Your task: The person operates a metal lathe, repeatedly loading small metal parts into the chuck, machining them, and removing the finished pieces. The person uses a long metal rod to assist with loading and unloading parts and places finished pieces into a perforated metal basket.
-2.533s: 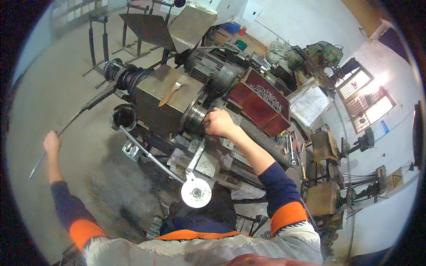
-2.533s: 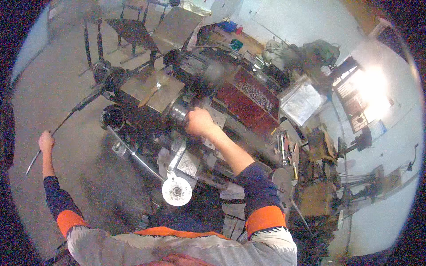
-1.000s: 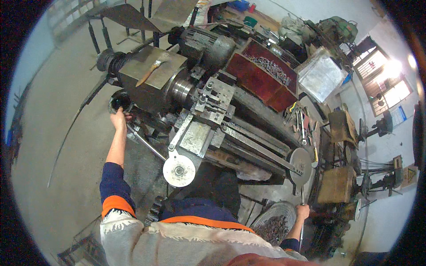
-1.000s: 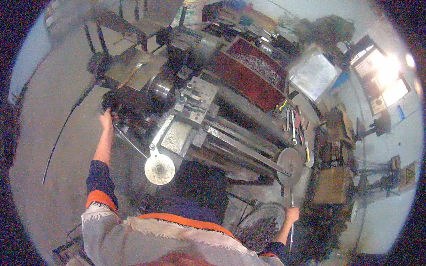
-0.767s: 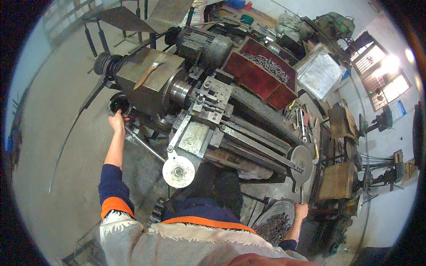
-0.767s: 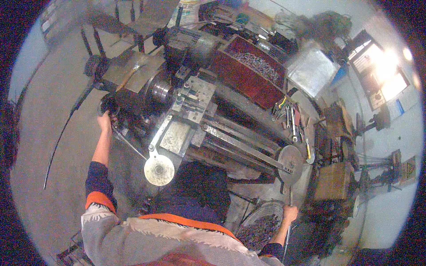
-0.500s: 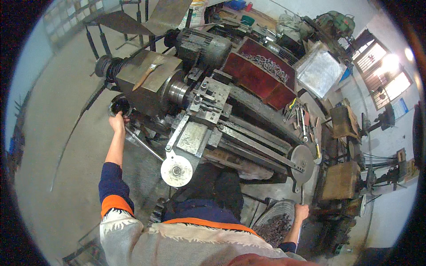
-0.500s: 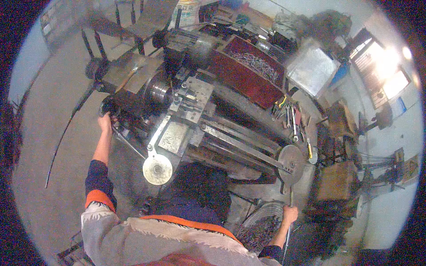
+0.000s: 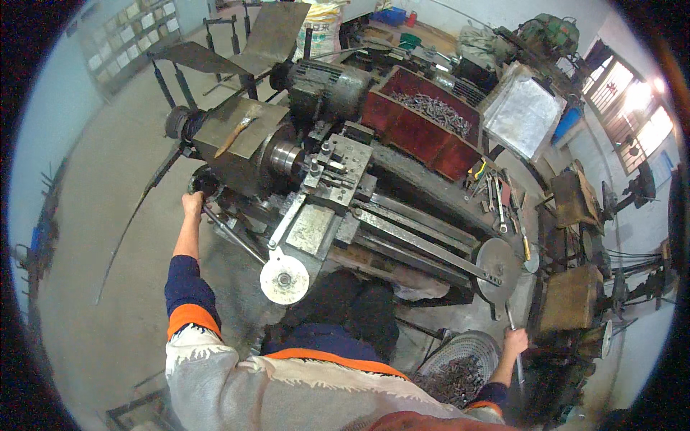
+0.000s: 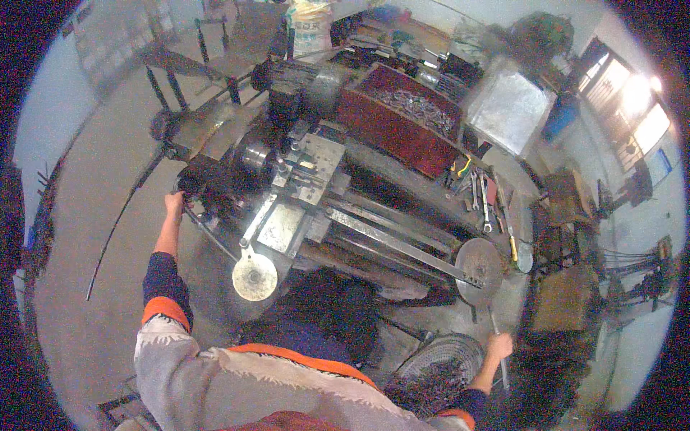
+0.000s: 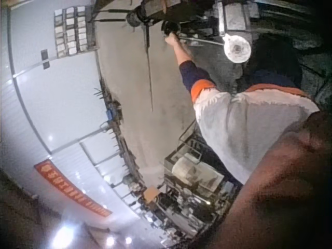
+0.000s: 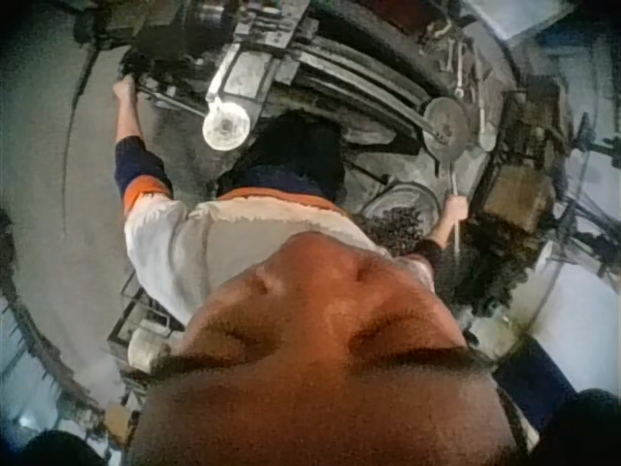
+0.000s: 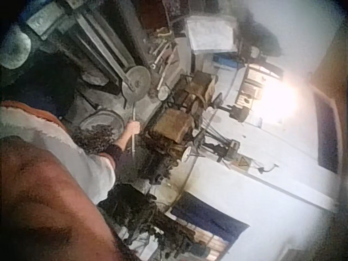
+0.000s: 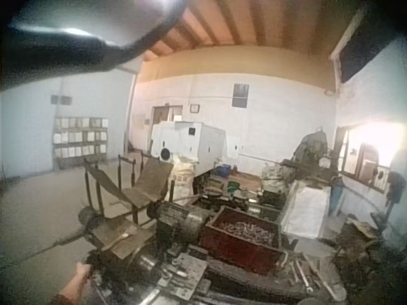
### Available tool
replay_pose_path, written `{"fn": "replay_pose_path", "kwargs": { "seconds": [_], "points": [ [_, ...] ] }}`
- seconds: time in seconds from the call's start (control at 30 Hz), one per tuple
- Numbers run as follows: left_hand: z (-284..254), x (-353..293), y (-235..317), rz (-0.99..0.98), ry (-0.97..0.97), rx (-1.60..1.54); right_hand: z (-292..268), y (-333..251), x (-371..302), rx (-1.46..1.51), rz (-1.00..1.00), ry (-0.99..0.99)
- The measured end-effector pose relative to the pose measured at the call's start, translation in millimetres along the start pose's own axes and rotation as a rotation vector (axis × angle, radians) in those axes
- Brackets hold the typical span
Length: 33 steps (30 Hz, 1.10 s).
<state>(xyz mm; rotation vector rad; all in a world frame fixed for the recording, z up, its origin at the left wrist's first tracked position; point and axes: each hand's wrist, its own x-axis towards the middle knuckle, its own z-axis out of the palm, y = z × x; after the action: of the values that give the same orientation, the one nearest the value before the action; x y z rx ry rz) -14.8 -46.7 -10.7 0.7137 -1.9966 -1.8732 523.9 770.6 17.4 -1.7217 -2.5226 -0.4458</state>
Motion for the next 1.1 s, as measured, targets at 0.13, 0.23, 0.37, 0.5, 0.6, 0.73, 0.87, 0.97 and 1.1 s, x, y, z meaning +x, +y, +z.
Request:
{"fn": "replay_pose_path", "kwargs": {
  "seconds": [0.13,0.23,0.37,0.5,0.6,0.73,0.87,0.97,1.1],
  "points": [
    [-20,0,-14,0.089,-0.070,0.208,-15,-5,41,0.027,-0.010,-0.074],
    [-62,-41,-14,0.010,-0.076,0.168,-13,1,45,0.043,0.018,-0.108],
    [-116,-106,-15,-0.001,0.195,0.047,3,13,18,0.065,0.011,-0.099],
    [-144,-136,-21,0.017,0.279,-0.037,-5,-1,-41,0.008,0.016,-0.002],
    [-135,-128,-22,0.033,0.348,-0.112,-15,-13,-56,0.035,0.087,-0.014],
    [-129,-114,-26,0.028,0.351,-0.089,-17,-17,-62,0.067,0.123,-0.044],
    [-124,-110,-23,0.015,0.360,-0.079,-36,-32,-71,0.031,0.130,-0.078],
    [-120,-107,-22,-0.007,0.379,-0.092,-29,-27,-70,0.018,0.148,-0.078],
    [-120,-107,-22,0.027,0.374,-0.078,-30,-30,-66,0.079,0.188,-0.100]
  ]
}}
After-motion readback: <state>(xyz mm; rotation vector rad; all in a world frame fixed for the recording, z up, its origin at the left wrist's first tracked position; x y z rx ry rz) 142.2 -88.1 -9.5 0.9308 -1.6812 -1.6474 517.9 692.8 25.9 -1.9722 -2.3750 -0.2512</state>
